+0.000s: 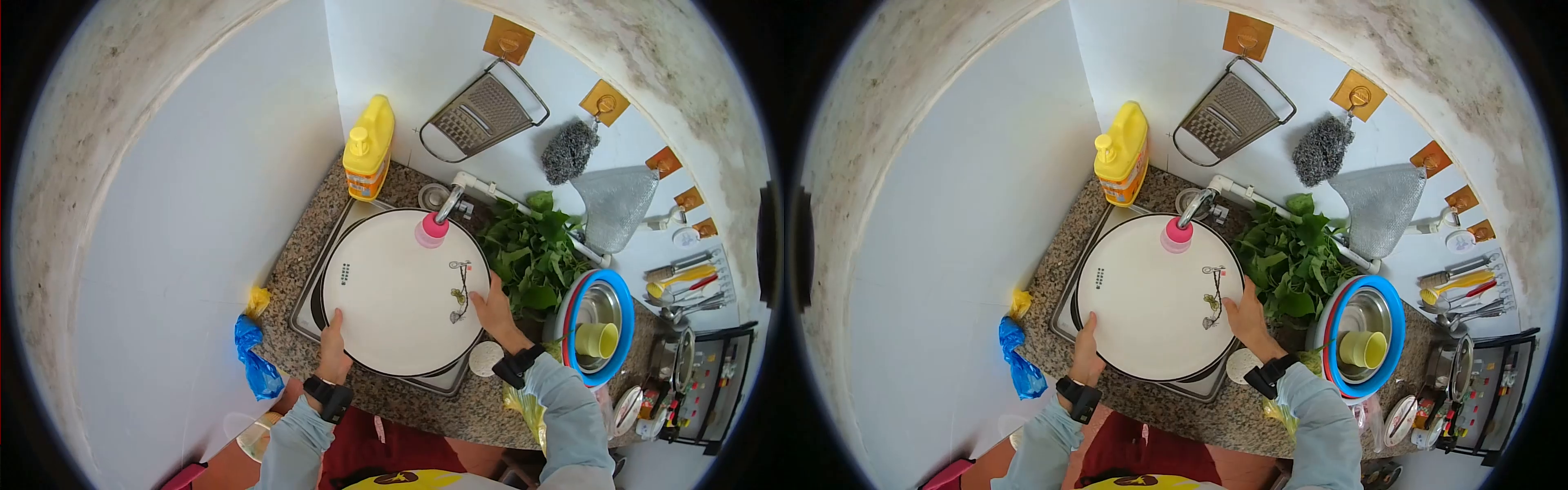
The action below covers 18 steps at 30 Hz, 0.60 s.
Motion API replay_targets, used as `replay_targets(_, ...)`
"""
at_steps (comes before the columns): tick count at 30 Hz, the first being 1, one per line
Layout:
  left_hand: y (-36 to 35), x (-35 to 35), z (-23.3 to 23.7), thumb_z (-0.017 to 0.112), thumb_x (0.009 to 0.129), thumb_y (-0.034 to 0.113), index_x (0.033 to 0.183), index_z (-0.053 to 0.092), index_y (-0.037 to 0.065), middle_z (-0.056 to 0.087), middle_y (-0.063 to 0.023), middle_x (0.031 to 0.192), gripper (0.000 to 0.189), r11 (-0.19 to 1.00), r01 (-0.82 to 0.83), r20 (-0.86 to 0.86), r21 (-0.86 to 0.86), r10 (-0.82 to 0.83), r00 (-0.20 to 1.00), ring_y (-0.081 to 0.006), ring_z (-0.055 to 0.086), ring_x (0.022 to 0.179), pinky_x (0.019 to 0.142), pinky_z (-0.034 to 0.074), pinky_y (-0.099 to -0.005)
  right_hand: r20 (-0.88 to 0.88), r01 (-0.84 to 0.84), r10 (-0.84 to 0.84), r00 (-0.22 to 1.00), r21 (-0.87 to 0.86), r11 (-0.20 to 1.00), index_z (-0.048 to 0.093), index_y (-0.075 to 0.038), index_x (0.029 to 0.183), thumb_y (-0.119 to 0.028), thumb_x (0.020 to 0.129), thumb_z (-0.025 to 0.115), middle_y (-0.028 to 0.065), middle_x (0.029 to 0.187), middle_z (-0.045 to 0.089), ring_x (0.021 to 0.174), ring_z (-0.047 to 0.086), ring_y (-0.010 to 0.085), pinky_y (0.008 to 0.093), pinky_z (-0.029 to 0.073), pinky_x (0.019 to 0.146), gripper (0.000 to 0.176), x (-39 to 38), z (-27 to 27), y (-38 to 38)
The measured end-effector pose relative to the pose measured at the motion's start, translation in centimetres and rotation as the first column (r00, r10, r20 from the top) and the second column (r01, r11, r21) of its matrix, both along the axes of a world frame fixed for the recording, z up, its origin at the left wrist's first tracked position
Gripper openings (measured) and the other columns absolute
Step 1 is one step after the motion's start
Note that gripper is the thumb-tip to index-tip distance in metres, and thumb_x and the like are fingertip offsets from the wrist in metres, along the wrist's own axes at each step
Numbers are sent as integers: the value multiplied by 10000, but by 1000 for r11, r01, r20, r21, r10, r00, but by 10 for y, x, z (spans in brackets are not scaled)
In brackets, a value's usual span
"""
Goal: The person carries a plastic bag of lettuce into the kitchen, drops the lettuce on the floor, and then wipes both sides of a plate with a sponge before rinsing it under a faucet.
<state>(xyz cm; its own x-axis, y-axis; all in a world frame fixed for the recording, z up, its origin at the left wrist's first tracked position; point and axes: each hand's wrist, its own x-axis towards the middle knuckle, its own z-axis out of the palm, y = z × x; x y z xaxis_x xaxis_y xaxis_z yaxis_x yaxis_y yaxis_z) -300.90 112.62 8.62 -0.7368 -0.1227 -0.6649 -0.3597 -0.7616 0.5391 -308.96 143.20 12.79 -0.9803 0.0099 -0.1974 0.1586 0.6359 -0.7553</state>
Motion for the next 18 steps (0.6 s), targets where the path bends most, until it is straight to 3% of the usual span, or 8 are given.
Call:
replay_targets(1,0,0,-1,481,962,316,1271,430,-67,525,-166,1248,494,1000,-3,4,5,3,1000,-289,542,1108,917,466,-404,4,-3,3,1000,5,1000,377,1,1306,-198,858,600,250,1216,525,1051,563,384,431,465,850,539,3,9,0)
replay_targets(2,-1,0,-2,471,965,320,1296,404,-57,505,-171,1274,505,1000,16,-15,7,-16,1000,-292,521,1135,942,447,-407,-93,-151,202,975,386,910,370,-10,1324,-204,836,624,243,1308,434,1141,495,377,462,441,884,583,7,22,-2)
replay_targets(3,-1,-1,-2,461,969,324,1321,378,-46,484,-176,1299,518,999,33,-33,8,-33,999,-296,500,1163,967,428,-411,-105,-221,415,904,715,663,363,-21,1341,-209,815,649,236,1400,344,1231,427,370,493,416,919,627,9,30,-5)
replay_targets(4,0,-2,-1,461,969,324,1321,378,-46,484,-176,1299,518,1000,27,-31,10,-27,999,-296,500,1163,967,428,-411,-102,-227,420,902,716,660,363,-21,1341,-209,815,649,236,1400,344,1231,427,370,493,416,919,627,13,31,-8)
replay_targets(6,2,-2,3,473,963,333,1296,403,-55,505,-172,1276,516,999,29,-55,-13,-30,998,-289,516,1143,953,441,-403,87,-561,794,601,753,343,353,-80,1374,-271,743,704,186,1447,288,1320,311,342,523,368,974,746,31,29,-18)
replay_targets(8,5,-2,5,475,963,318,1270,434,-50,528,-160,1240,481,1000,15,-58,-9,-16,998,-276,545,1100,910,469,-393,44,-705,827,560,550,448,340,-98,1389,-345,747,691,154,1451,303,1345,277,327,518,308,1026,772,49,23,-43)
replay_targets(10,10,-1,3,478,964,304,1244,465,-45,551,-148,1204,447,1000,0,-60,2,0,998,-262,574,1056,866,497,-382,-32,-770,967,252,598,221,356,-107,1385,-406,753,667,141,1458,301,1352,277,307,520,300,1032,765,50,19,-74)
replay_targets(18,12,2,3,470,961,354,1288,440,-13,524,-142,1262,492,998,37,-93,54,-31,995,-258,529,1136,923,459,-393,-161,-734,978,130,647,204,338,-110,1402,-452,785,614,77,1471,294,1352,281,257,536,286,1032,758,-15,-1,-141)
